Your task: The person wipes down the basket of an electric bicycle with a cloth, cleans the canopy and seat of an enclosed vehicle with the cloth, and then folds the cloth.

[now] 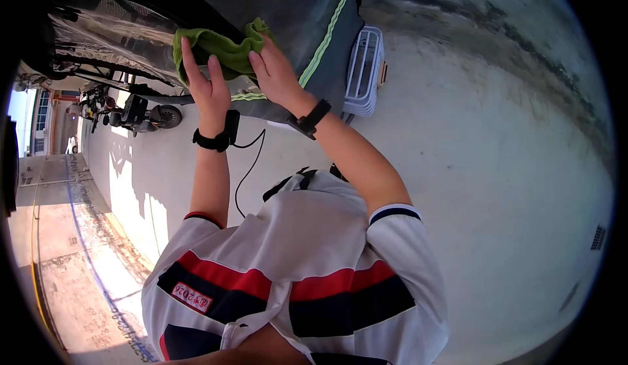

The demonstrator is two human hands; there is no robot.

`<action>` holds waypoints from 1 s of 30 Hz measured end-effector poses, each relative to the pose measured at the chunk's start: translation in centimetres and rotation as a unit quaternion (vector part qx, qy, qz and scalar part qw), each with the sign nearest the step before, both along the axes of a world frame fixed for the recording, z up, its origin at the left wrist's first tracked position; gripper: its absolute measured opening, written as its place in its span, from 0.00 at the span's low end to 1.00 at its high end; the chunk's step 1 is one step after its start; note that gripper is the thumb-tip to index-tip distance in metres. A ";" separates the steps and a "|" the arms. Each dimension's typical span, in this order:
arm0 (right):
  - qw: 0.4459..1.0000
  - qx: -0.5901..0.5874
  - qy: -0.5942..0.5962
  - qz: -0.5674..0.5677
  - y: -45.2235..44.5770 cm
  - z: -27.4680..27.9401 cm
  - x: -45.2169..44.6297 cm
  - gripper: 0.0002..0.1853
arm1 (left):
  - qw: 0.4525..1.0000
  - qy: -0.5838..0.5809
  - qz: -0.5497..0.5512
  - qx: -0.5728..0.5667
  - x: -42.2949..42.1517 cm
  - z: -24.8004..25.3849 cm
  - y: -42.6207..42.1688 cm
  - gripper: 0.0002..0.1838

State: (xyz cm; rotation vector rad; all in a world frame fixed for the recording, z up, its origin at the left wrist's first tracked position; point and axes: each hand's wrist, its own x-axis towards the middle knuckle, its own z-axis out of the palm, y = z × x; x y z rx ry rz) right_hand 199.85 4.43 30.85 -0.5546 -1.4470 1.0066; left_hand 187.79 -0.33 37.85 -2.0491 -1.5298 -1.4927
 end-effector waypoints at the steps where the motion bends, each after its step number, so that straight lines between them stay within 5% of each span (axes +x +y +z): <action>1: 1.000 0.009 0.002 -0.001 0.2 0.6 -0.1 0.16 | 0.999 -0.025 -0.012 -0.025 0.0 0.4 -0.2 0.32; 6: 1.000 0.004 -0.001 0.002 0.9 2.3 -0.7 0.21 | 0.996 -0.036 -0.071 -0.033 -0.7 -0.5 0.7 0.30; 16: 0.971 0.202 -0.096 -0.089 1.3 6.1 0.7 0.27 | 0.982 -0.133 -0.129 -0.035 -0.7 -4.4 0.6 0.28; 30: 0.952 0.299 -0.055 -0.023 10.1 9.2 -0.7 0.33 | 0.994 0.042 0.051 0.092 0.6 0.1 1.9 0.36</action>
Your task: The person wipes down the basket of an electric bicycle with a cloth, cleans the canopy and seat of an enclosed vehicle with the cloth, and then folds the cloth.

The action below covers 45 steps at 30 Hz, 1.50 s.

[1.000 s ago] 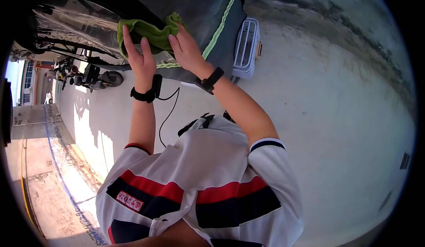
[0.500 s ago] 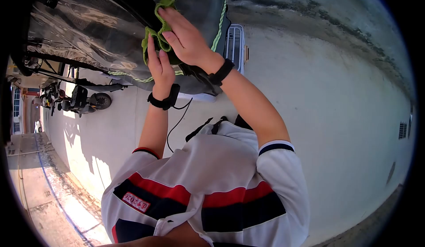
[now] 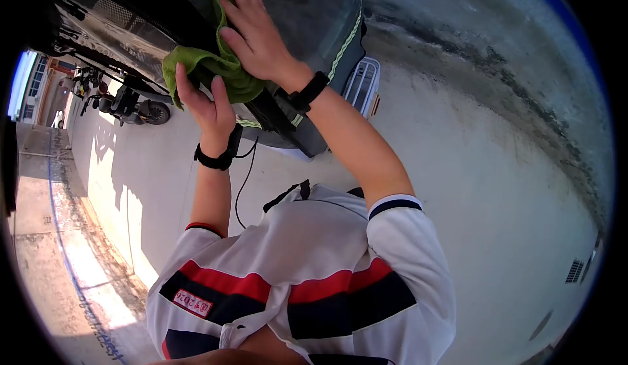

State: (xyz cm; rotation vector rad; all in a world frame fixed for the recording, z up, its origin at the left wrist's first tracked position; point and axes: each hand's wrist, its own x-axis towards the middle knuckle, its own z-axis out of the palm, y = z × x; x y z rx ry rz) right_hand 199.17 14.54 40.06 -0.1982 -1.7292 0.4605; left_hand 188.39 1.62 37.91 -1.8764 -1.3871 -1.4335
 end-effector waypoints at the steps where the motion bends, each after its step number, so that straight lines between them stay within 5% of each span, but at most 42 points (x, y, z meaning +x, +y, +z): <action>1: 0.999 0.009 -0.010 -0.030 0.5 0.5 0.1 0.33 | 1.000 -0.014 -0.012 -0.018 0.1 0.0 0.4 0.42; 5: 0.981 -0.010 -0.080 -0.178 2.8 0.2 -1.1 0.40 | 0.998 -0.049 0.016 0.020 2.5 1.4 2.3 0.49; 8: 0.989 -0.103 -0.069 -0.080 4.3 -1.9 -2.3 0.34 | 0.996 -0.052 0.075 0.007 3.1 1.3 2.8 0.53; 13: 0.983 -0.124 -0.107 -0.085 3.3 -5.0 -2.6 0.36 | 0.979 -0.165 0.106 -0.058 4.4 -0.7 2.4 0.55; 29: 0.952 -0.144 -0.239 -0.126 0.1 -13.5 3.5 0.28 | 0.955 -0.211 0.049 -0.202 1.6 -11.1 -3.1 0.34; 32: 0.955 -0.101 -0.228 -0.157 -1.8 -12.1 3.7 0.24 | 0.955 -0.210 0.029 -0.209 1.3 -11.5 -3.2 0.31; 41: 0.985 -0.152 -0.071 0.036 -3.7 -8.8 1.8 0.28 | 0.967 -0.175 0.025 -0.181 0.9 -9.6 -4.0 0.30; 45: 0.983 -0.143 -0.113 0.022 -2.3 -8.6 1.5 0.29 | 0.979 -0.141 0.067 -0.131 1.7 -7.3 -4.1 0.30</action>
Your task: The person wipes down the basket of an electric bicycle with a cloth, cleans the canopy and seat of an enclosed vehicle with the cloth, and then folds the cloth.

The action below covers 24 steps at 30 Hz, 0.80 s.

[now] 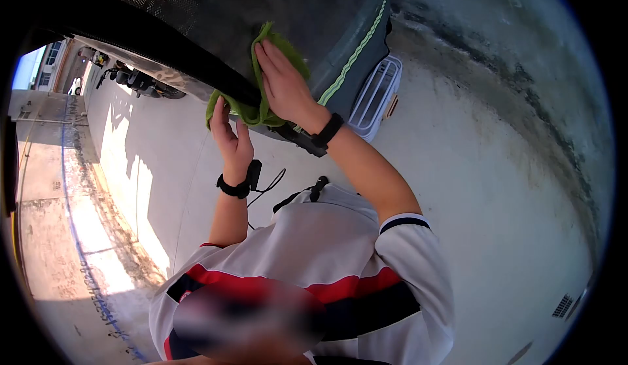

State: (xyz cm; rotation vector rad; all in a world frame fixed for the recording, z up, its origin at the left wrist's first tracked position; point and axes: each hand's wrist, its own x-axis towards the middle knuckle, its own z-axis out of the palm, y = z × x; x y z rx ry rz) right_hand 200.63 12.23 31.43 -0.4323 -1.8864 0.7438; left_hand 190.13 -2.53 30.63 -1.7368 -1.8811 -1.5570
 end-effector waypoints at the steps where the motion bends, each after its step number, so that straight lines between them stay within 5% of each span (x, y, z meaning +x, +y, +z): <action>1: 1.000 0.000 -0.025 -0.018 0.0 0.0 0.1 0.29 | 1.000 0.017 0.012 0.007 0.4 0.8 0.0 0.31; 11: 0.973 0.036 -0.192 -0.125 3.9 -4.8 1.5 0.34 | 0.996 0.042 0.075 0.035 3.3 2.1 0.6 0.30; 17: 0.966 0.063 -0.213 -0.130 4.9 -7.2 3.0 0.34 | 0.974 0.135 0.177 -0.047 5.8 2.8 0.1 0.23; 24: 0.981 0.059 -0.136 -0.123 5.4 -8.1 4.7 0.29 | 0.980 0.115 0.131 -0.096 6.7 2.5 0.0 0.21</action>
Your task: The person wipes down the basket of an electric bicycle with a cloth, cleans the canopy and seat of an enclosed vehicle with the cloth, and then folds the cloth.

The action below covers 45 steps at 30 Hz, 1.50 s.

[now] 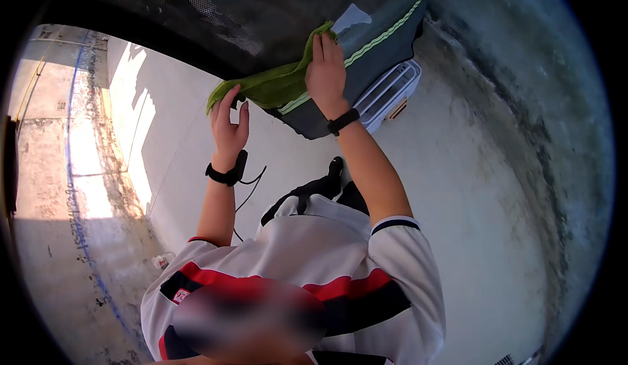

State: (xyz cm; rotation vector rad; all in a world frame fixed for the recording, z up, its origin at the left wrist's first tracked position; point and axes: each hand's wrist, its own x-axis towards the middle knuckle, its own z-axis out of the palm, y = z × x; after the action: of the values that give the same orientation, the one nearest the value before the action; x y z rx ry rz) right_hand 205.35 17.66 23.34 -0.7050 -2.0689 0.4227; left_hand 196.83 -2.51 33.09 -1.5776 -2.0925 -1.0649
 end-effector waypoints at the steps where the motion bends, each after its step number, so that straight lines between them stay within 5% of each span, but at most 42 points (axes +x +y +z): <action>1: 1.000 -0.012 0.005 0.004 0.0 -0.3 0.3 0.28 | 1.000 -0.003 -0.010 -0.011 -0.2 -0.2 -0.2 0.20; 15: 0.982 0.062 -0.063 0.166 -4.9 -1.7 1.8 0.29 | 0.990 -0.093 -0.100 0.025 -0.6 -4.7 0.1 0.15; 18: 0.984 0.082 -0.092 0.126 -4.1 -2.2 1.9 0.30 | 0.982 -0.083 -0.166 0.023 -0.3 -5.5 0.8 0.17; 34: 0.995 0.055 -0.082 -0.002 2.4 -2.0 2.7 0.32 | 0.980 -0.112 -0.155 -0.062 1.9 -6.2 4.2 0.33; 45: 0.997 0.040 -0.061 0.001 14.7 -2.6 5.2 0.31 | 0.991 -0.048 -0.055 -0.113 5.6 -6.6 12.9 0.37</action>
State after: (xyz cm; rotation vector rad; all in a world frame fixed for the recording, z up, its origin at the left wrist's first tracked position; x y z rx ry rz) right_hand 210.57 32.40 20.76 -0.6966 -2.1892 0.3030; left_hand 202.39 10.37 26.53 -1.7977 -2.2822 -0.9845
